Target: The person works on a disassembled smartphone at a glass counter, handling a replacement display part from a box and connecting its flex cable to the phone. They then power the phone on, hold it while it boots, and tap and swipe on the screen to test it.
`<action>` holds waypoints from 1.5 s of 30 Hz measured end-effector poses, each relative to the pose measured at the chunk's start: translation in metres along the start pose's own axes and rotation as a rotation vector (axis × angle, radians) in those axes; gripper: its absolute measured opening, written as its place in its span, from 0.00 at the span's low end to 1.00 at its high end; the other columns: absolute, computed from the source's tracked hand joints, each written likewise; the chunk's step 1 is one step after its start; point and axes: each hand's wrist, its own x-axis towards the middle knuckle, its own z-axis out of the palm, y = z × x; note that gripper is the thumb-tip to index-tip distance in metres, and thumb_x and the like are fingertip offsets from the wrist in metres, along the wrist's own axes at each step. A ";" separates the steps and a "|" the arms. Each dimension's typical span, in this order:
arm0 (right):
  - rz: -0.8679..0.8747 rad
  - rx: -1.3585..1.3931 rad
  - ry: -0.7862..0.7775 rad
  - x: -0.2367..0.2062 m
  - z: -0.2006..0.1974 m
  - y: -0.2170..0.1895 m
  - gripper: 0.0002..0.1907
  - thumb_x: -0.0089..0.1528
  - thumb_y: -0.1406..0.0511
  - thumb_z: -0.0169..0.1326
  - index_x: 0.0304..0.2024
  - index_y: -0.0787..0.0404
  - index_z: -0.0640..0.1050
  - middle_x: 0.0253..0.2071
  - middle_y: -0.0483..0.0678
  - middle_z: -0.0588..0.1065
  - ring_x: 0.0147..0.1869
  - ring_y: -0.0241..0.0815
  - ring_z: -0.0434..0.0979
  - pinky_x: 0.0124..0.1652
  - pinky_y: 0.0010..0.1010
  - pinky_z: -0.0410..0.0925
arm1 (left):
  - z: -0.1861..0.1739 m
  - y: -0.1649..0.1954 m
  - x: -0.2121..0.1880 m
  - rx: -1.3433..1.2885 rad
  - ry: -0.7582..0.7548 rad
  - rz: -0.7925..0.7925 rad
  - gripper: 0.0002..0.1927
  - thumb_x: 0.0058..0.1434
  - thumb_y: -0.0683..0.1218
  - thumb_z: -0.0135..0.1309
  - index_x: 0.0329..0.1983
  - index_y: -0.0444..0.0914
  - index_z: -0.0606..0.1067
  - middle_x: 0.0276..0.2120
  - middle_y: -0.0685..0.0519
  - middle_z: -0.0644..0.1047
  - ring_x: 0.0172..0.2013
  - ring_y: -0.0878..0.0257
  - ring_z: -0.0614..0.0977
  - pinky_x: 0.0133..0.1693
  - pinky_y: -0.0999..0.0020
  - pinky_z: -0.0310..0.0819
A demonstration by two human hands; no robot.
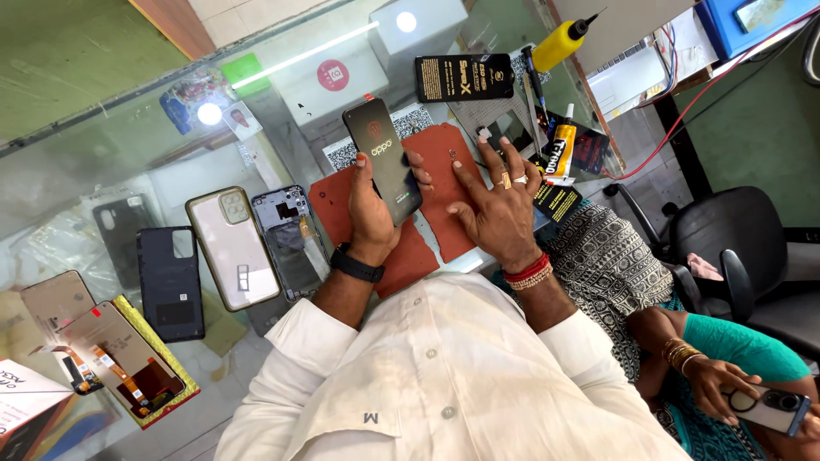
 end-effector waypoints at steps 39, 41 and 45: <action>-0.032 0.013 0.003 0.012 0.007 -0.001 0.31 0.66 0.40 0.50 0.61 0.49 0.82 0.74 0.54 0.63 0.79 0.58 0.55 0.69 0.54 0.50 | 0.001 0.004 -0.002 0.008 0.018 -0.012 0.36 0.73 0.69 0.35 0.54 0.31 0.71 0.45 0.44 0.77 0.42 0.56 0.81 0.46 0.58 0.79; -0.024 0.043 0.009 0.012 0.007 0.000 0.30 0.67 0.40 0.50 0.61 0.49 0.82 0.74 0.54 0.63 0.78 0.58 0.55 0.69 0.54 0.50 | 0.002 0.005 -0.002 0.030 0.022 -0.005 0.37 0.73 0.69 0.35 0.53 0.30 0.71 0.45 0.44 0.77 0.41 0.56 0.81 0.46 0.58 0.79; -0.030 0.086 0.053 0.009 0.007 0.002 0.29 0.67 0.42 0.52 0.60 0.51 0.82 0.73 0.55 0.65 0.78 0.58 0.57 0.68 0.53 0.51 | 0.003 0.005 -0.002 0.031 0.013 0.017 0.37 0.73 0.69 0.35 0.53 0.31 0.71 0.45 0.45 0.77 0.41 0.56 0.81 0.45 0.58 0.80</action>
